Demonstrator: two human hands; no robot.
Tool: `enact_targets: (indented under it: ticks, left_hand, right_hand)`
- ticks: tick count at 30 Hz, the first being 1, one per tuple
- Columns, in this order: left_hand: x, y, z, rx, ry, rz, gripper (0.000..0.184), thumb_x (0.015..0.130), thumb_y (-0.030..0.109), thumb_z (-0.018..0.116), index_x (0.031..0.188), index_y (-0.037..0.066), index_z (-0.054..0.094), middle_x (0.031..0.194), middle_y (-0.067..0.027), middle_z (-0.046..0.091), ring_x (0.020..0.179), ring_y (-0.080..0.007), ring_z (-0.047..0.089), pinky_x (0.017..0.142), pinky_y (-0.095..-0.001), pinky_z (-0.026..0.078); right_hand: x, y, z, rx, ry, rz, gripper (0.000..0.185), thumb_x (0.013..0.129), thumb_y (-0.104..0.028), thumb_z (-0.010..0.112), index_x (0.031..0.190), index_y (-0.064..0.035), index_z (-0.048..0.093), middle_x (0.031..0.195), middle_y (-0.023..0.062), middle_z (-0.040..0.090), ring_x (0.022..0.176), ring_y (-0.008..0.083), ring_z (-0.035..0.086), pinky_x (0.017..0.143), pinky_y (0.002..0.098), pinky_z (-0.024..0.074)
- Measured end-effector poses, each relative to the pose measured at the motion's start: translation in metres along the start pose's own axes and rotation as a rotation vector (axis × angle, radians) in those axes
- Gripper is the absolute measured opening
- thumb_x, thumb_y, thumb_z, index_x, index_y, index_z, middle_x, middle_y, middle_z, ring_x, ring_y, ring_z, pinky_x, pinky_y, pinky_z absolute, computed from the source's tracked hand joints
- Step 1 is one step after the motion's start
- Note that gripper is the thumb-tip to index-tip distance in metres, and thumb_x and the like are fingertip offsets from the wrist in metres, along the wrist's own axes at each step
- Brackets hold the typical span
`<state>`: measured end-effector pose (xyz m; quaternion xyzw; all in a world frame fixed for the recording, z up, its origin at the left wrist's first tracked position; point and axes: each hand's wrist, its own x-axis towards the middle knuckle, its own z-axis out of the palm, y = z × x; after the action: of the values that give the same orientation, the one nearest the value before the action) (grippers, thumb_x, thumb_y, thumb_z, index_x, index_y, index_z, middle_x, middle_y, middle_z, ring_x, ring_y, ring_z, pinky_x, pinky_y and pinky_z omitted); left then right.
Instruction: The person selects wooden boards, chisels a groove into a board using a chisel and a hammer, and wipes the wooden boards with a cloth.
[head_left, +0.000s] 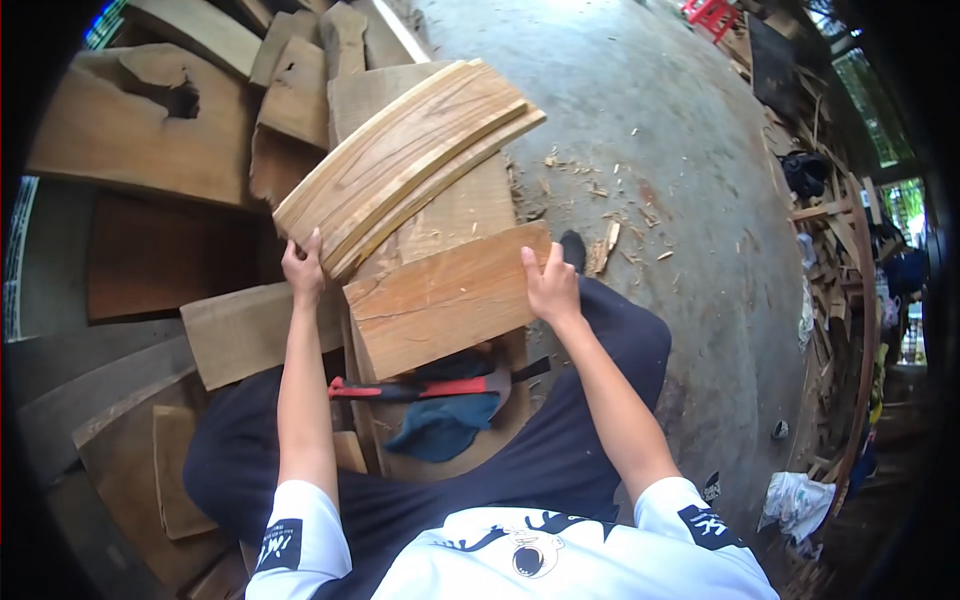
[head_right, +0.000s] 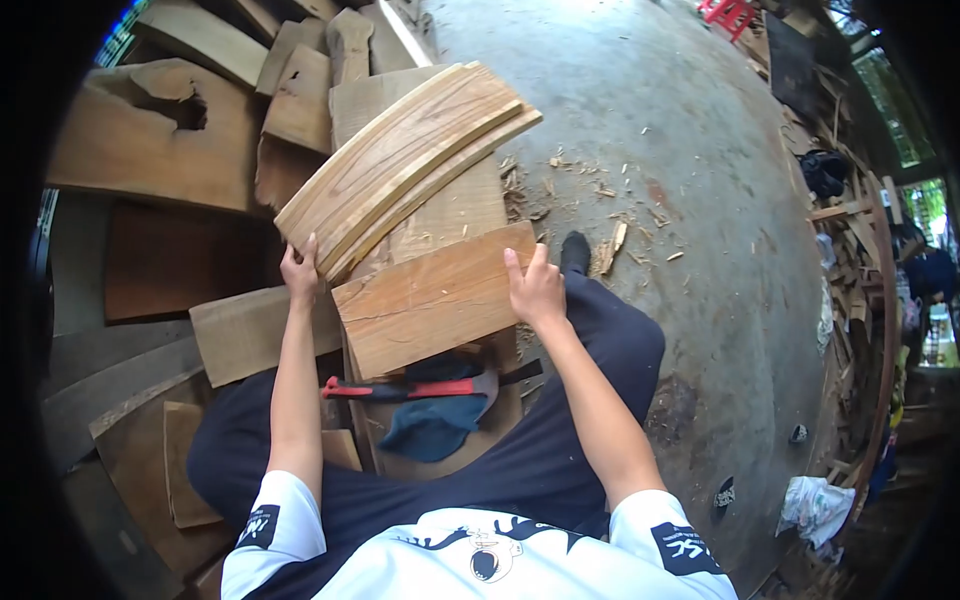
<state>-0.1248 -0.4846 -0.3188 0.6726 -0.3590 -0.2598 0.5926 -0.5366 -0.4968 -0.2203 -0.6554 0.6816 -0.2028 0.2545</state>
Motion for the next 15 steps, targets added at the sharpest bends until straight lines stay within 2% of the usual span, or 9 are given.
enact_targets:
  ticks: [2,4,5,7,10,12,13,15]
  left_hand:
    - [0.006,0.003,-0.005,-0.085,-0.028,-0.051,0.04,0.091,0.02,0.071,0.121,-0.003,0.059,0.109,-0.0071,0.067,0.097,-0.0112,0.062,0.087,-0.0261,0.049]
    - [0.013,0.0,-0.012,-0.127,-0.059,-0.059,0.039,0.09,0.015,0.071,0.122,-0.004,0.059,0.11,-0.0068,0.067,0.099,-0.0117,0.062,0.088,-0.0264,0.048]
    - [0.018,-0.003,-0.013,-0.136,-0.039,-0.086,0.037,0.089,0.01,0.071,0.121,-0.004,0.059,0.11,-0.0069,0.067,0.098,-0.012,0.062,0.088,-0.0264,0.048]
    - [0.024,0.006,-0.004,-0.237,0.051,-0.012,0.029,0.088,0.007,0.07,0.114,-0.003,0.061,0.106,-0.0053,0.067,0.096,-0.0119,0.062,0.087,-0.0272,0.049]
    - [0.04,0.044,0.012,-0.23,0.204,-0.02,0.032,0.088,0.01,0.071,0.11,-0.006,0.054,0.106,-0.01,0.064,0.096,-0.0153,0.062,0.087,-0.0294,0.049]
    - [0.053,0.072,0.015,-0.236,0.203,0.02,0.039,0.089,0.013,0.071,0.114,-0.008,0.051,0.109,-0.0141,0.063,0.096,-0.0177,0.062,0.088,-0.0303,0.05]
    - [0.058,0.085,0.02,-0.301,0.249,-0.031,0.038,0.092,0.015,0.067,0.115,-0.01,0.051,0.109,-0.015,0.063,0.096,-0.0192,0.063,0.087,-0.0323,0.051]
    - [0.061,0.117,0.019,-0.385,0.128,-0.152,0.037,0.096,0.017,0.062,0.118,-0.01,0.05,0.113,-0.0172,0.062,0.097,-0.0215,0.063,0.085,-0.0355,0.053]
  right_hand:
    - [-0.003,-0.001,0.004,-0.029,0.037,-0.004,0.06,0.095,-0.051,0.049,0.113,0.0056,0.048,0.087,0.0354,0.064,0.088,0.0522,0.062,0.078,0.0578,0.0494]
    - [-0.005,-0.003,0.004,-0.021,0.034,0.012,0.06,0.095,-0.052,0.049,0.114,0.0053,0.049,0.09,0.0342,0.065,0.089,0.0517,0.063,0.079,0.0569,0.0497]
    - [-0.004,-0.003,0.004,-0.012,0.037,0.014,0.06,0.095,-0.052,0.049,0.114,0.0052,0.049,0.091,0.0337,0.065,0.089,0.0516,0.063,0.079,0.0564,0.0498]
    - [-0.004,-0.003,0.007,-0.002,0.057,0.033,0.06,0.095,-0.052,0.049,0.116,0.0049,0.05,0.092,0.0332,0.065,0.091,0.0508,0.063,0.081,0.0551,0.05]
    - [-0.003,-0.002,0.008,0.008,0.055,0.057,0.06,0.095,-0.052,0.049,0.117,0.0031,0.051,0.093,0.0325,0.066,0.092,0.0503,0.063,0.081,0.0547,0.05]
    - [-0.004,-0.002,0.01,0.02,0.061,0.074,0.057,0.096,-0.052,0.047,0.116,0.0013,0.053,0.092,0.0316,0.066,0.091,0.0502,0.063,0.08,0.0558,0.0499]
    - [-0.002,-0.002,0.012,0.019,0.082,0.088,0.055,0.097,-0.051,0.046,0.115,0.0005,0.054,0.091,0.0312,0.066,0.09,0.0501,0.063,0.079,0.056,0.0501]
    - [-0.006,-0.01,0.011,-0.024,0.14,0.127,0.047,0.1,-0.045,0.042,0.109,-0.0014,0.057,0.087,0.0292,0.067,0.087,0.049,0.064,0.076,0.0563,0.0506]
